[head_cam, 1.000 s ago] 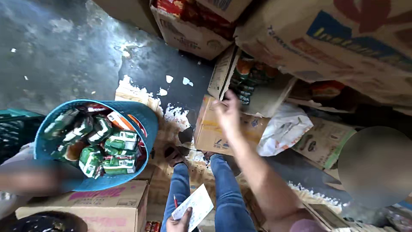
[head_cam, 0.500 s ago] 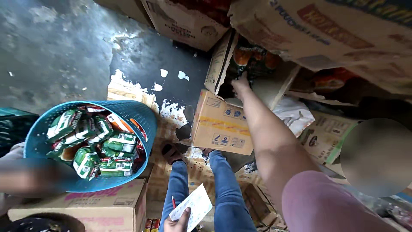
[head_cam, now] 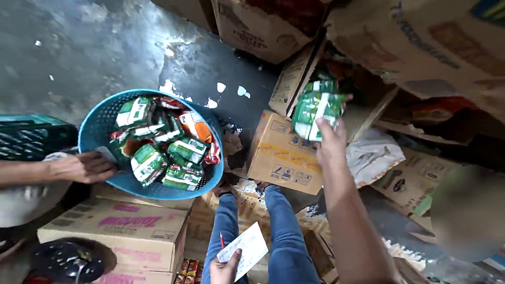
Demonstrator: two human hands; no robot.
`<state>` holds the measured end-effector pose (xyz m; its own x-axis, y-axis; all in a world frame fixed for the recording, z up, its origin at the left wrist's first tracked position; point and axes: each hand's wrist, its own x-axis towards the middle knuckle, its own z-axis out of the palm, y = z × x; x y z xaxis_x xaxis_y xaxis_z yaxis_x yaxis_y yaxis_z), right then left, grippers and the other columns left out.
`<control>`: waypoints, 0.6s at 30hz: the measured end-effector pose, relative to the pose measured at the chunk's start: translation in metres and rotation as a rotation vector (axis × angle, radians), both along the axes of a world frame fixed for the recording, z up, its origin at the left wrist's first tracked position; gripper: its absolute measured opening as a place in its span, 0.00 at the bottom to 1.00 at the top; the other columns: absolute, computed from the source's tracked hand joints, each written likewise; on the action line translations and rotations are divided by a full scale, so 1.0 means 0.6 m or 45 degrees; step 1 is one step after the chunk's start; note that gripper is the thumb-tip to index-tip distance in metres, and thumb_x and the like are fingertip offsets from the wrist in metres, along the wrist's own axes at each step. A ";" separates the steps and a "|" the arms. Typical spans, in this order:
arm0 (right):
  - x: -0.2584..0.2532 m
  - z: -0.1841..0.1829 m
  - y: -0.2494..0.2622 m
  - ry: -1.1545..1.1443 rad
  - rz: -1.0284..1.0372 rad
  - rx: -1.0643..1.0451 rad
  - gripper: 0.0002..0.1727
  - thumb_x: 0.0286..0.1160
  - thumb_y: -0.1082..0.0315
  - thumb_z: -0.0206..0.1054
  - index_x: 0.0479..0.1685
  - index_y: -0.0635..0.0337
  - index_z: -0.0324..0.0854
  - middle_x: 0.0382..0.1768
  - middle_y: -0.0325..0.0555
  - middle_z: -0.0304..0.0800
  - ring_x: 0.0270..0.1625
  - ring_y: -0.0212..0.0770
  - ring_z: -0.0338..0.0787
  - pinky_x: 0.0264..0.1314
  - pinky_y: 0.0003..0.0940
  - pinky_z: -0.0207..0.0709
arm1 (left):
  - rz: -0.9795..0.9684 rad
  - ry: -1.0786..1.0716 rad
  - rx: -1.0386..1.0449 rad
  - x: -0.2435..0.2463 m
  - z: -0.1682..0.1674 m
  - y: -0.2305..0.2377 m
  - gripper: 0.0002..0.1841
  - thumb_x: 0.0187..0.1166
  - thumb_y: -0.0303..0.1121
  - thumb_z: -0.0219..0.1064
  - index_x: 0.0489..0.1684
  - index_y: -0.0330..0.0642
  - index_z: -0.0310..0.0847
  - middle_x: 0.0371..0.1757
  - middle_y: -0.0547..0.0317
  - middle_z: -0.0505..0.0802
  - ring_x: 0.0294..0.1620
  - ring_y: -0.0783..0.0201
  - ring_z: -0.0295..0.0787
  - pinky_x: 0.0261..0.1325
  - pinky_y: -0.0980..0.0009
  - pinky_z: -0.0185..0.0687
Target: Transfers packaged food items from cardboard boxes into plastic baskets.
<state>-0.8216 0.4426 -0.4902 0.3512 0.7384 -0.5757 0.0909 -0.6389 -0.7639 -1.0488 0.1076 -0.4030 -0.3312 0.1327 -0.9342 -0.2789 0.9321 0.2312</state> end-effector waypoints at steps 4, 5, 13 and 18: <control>-0.134 0.110 -0.112 0.411 0.071 -0.034 0.33 0.70 0.73 0.69 0.78 0.59 0.64 0.50 0.38 0.90 0.48 0.29 0.91 0.53 0.34 0.90 | -0.014 -0.001 0.017 0.000 0.000 0.005 0.05 0.67 0.20 0.77 0.37 0.31 0.89 0.27 0.60 0.96 0.27 0.74 0.93 0.39 0.74 0.92; -0.183 0.110 -0.114 0.569 0.122 0.000 0.32 0.67 0.78 0.69 0.75 0.63 0.66 0.48 0.40 0.91 0.47 0.29 0.92 0.53 0.33 0.90 | -0.011 0.002 0.031 0.001 -0.001 0.004 0.06 0.67 0.20 0.77 0.37 0.32 0.89 0.27 0.61 0.96 0.27 0.75 0.93 0.39 0.74 0.92; -0.374 0.079 0.037 0.089 0.666 0.033 0.51 0.78 0.44 0.70 0.95 0.61 0.49 0.95 0.64 0.36 0.96 0.64 0.42 0.93 0.62 0.48 | -0.048 -0.016 0.037 -0.001 0.001 0.007 0.06 0.68 0.20 0.76 0.38 0.32 0.88 0.26 0.63 0.96 0.26 0.76 0.92 0.38 0.75 0.91; -0.124 0.009 0.059 -0.455 0.224 0.246 0.35 0.80 0.65 0.65 0.84 0.74 0.63 0.85 0.74 0.59 0.88 0.62 0.62 0.88 0.48 0.63 | -0.078 -0.017 0.051 -0.005 0.005 0.014 0.05 0.69 0.21 0.75 0.39 0.31 0.87 0.27 0.64 0.95 0.27 0.77 0.92 0.41 0.75 0.91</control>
